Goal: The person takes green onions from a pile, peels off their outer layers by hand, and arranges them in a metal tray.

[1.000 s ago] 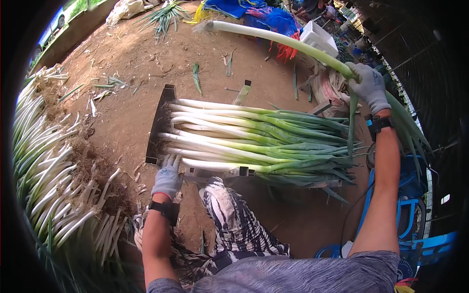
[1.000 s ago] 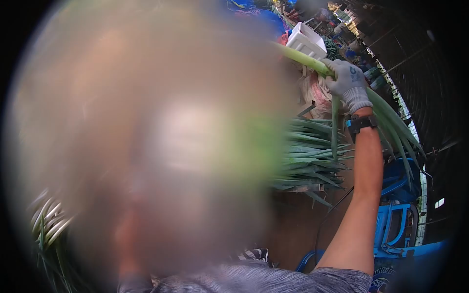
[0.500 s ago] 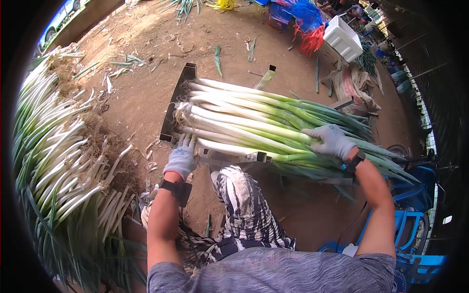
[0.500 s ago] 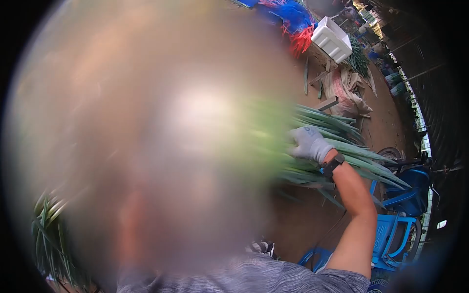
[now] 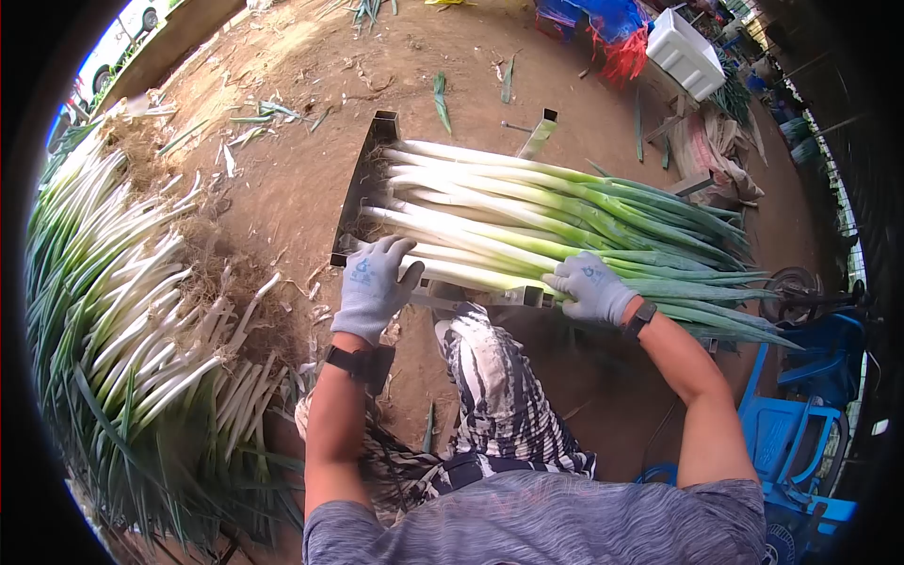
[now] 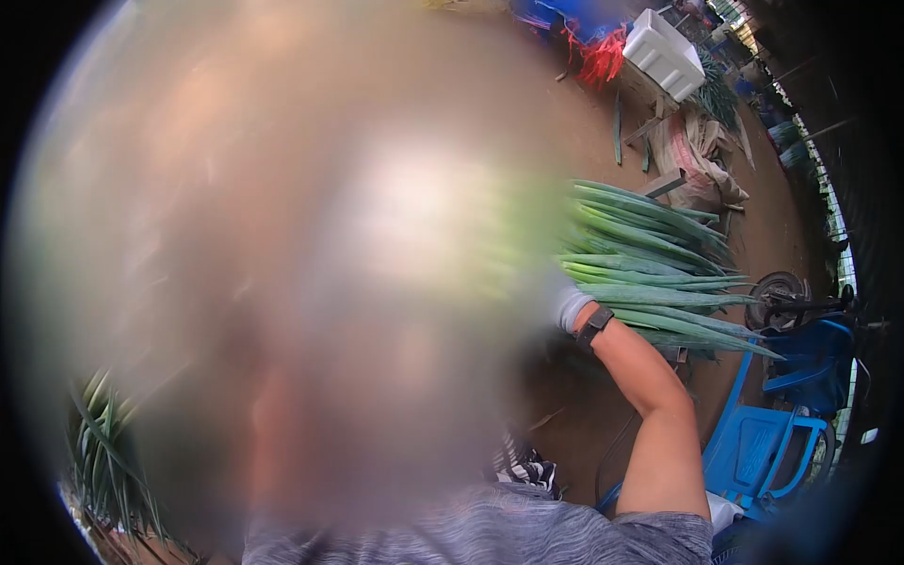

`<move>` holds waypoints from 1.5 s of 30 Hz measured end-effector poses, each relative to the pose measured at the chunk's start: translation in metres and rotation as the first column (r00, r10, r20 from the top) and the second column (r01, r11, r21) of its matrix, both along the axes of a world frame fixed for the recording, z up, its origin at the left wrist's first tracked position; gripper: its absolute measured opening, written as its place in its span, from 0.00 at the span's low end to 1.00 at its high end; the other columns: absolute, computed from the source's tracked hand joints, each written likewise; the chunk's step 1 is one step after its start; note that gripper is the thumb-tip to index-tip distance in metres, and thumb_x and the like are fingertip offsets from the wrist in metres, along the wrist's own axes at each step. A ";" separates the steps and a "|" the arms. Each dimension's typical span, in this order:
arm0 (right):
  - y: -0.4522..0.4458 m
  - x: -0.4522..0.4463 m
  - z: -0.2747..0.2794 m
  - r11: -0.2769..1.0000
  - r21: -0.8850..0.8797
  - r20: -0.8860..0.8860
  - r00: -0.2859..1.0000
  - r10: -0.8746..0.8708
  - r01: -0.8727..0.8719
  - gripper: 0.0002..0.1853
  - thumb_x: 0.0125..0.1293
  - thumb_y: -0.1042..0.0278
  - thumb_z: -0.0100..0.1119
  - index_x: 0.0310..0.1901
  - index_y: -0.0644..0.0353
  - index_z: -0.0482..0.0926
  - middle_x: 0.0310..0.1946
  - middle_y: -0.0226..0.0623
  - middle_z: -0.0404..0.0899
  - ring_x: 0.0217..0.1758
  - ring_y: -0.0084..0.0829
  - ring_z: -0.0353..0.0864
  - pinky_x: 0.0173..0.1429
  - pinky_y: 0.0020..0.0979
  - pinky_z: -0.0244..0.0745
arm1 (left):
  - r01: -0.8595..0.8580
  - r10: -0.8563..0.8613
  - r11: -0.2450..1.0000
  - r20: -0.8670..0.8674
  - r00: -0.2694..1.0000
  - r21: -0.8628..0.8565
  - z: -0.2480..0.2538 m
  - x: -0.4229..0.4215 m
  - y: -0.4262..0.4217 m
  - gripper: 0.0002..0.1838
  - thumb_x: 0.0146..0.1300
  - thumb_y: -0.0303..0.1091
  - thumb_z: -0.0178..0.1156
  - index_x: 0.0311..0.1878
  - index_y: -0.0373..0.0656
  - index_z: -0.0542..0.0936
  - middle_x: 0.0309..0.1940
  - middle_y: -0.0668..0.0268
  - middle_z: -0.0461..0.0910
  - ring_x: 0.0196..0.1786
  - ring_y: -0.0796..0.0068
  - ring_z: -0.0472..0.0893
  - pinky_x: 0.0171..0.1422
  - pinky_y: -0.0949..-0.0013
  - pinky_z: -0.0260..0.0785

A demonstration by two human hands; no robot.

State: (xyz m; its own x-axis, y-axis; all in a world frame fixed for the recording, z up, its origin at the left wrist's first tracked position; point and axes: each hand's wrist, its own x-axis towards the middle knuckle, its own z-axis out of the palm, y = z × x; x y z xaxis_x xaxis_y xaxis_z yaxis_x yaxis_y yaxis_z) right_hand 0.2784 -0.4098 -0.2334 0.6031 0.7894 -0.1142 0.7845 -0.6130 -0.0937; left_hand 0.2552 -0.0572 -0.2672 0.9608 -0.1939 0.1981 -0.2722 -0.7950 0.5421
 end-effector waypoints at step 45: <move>0.029 -0.040 -0.017 0.366 0.659 -0.591 0.753 -0.288 0.657 0.23 0.62 0.77 0.41 0.59 0.70 0.71 0.57 0.44 0.73 0.57 0.33 0.75 0.62 0.31 0.67 | -0.713 0.778 0.597 -0.484 0.401 0.368 -0.053 -0.348 0.207 0.23 0.63 0.43 0.55 0.58 0.41 0.73 0.54 0.51 0.76 0.58 0.53 0.75 0.62 0.59 0.66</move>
State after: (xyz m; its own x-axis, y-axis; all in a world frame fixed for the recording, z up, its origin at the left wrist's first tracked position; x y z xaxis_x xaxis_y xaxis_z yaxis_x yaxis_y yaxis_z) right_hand 0.2380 -0.3808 -0.2500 0.9701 0.2162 0.1106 0.1859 -0.3679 -0.9111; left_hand -0.0928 0.1497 -0.3201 0.6378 0.6705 -0.3790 0.7692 -0.5795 0.2694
